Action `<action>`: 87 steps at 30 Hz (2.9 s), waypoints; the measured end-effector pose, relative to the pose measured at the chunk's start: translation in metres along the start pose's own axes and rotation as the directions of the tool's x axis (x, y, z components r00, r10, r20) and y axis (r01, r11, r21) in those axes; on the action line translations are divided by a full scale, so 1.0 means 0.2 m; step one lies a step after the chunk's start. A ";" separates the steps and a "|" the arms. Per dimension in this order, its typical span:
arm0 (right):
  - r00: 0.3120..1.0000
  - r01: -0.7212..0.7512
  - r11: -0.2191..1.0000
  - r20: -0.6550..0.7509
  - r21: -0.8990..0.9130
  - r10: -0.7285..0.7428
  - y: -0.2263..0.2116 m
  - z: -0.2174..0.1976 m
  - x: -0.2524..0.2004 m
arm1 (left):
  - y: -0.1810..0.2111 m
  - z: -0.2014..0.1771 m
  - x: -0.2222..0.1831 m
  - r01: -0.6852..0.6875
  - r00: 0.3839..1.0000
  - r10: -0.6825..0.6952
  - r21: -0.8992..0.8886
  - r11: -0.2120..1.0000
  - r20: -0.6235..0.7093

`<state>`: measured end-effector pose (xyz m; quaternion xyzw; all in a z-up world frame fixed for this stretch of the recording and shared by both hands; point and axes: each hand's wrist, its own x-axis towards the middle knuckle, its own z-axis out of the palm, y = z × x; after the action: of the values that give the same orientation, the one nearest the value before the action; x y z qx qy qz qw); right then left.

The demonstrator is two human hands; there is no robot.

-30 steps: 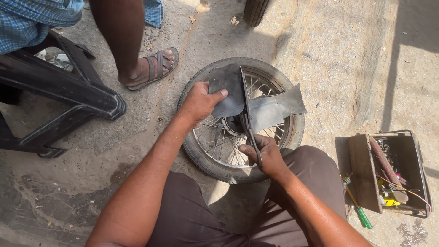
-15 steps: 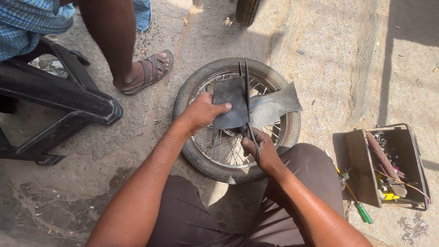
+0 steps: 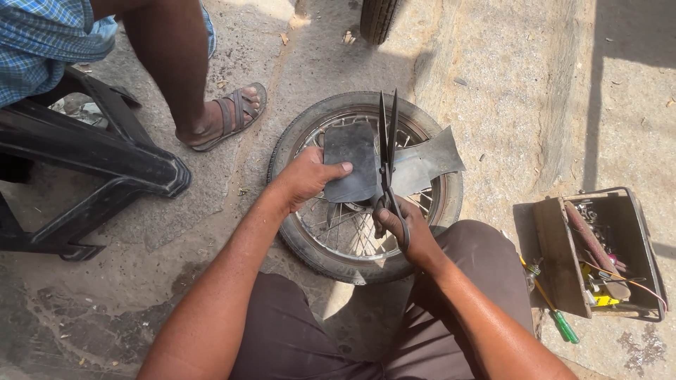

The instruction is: Cutting and applying rubber patches to a motorcycle inner tube on a wheel.

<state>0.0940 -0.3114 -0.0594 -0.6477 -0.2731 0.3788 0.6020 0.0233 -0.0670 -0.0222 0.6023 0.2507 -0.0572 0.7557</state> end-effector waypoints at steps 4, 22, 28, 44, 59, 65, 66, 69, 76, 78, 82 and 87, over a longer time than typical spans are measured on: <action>0.998 -0.004 0.986 0.066 -0.164 0.015 0.00 0.02 0.00 | 0.00 0.01 0.00 -0.033 0.999 0.033 -0.034 0.999 0.013; 0.998 -0.050 0.998 0.039 0.045 0.049 0.02 0.00 0.01 | 0.06 -0.09 -0.09 0.090 0.996 -0.089 0.082 0.993 -0.008; 0.998 -0.060 0.995 0.011 -0.075 0.061 0.01 0.00 0.02 | 0.05 -0.10 -0.09 0.045 0.995 -0.052 0.076 0.996 0.091; 0.585 -0.807 0.413 -0.663 -0.421 0.467 1.27 -1.65 -0.25 | -0.61 -0.49 0.20 0.379 0.922 -0.296 0.734 0.564 -0.249; 0.830 0.485 -0.163 0.393 -0.859 0.396 0.44 -0.31 0.84 | -0.55 -0.54 -0.02 0.397 0.901 -0.291 0.881 0.258 -0.321; 0.969 0.195 0.531 0.245 -0.825 0.024 0.34 -0.83 0.81 | -0.27 -0.39 -0.35 0.472 0.878 -0.307 0.776 0.419 -0.368; 0.999 0.036 0.693 0.012 -0.720 -0.040 0.24 -0.96 0.76 | -0.28 -0.41 -0.41 0.500 0.864 -0.316 0.742 0.447 -0.392; 0.959 0.099 0.810 -0.161 -0.578 -0.232 0.05 -1.30 0.62 | -0.40 -0.46 -0.56 0.542 0.840 -0.340 0.615 0.573 -0.423; 0.845 -0.535 0.310 -0.484 -0.786 0.228 0.04 -1.33 0.69 | -0.45 -0.30 -0.46 0.671 0.618 -0.421 0.167 0.722 -0.664; 0.825 -0.544 0.343 -0.413 -0.766 0.386 0.30 -1.20 0.82 | -0.69 -0.35 -0.32 0.624 0.570 -0.394 0.068 0.778 -0.721; 0.933 -0.339 0.595 -0.340 -0.729 0.115 1.02 -1.05 0.76 | -0.80 -0.36 -0.09 0.177 0.555 -0.317 -0.262 0.949 -0.769; 0.910 -0.232 0.611 -0.390 -0.757 -0.138 1.13 -0.95 0.37 | -0.68 -0.37 -0.16 0.063 0.571 -0.282 -0.302 0.951 -0.771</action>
<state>0.2689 -0.3882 -0.2972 -0.9171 -0.2613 0.0906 0.2872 -0.0809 -0.0412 -0.1392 0.4386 0.6284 0.1783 0.6172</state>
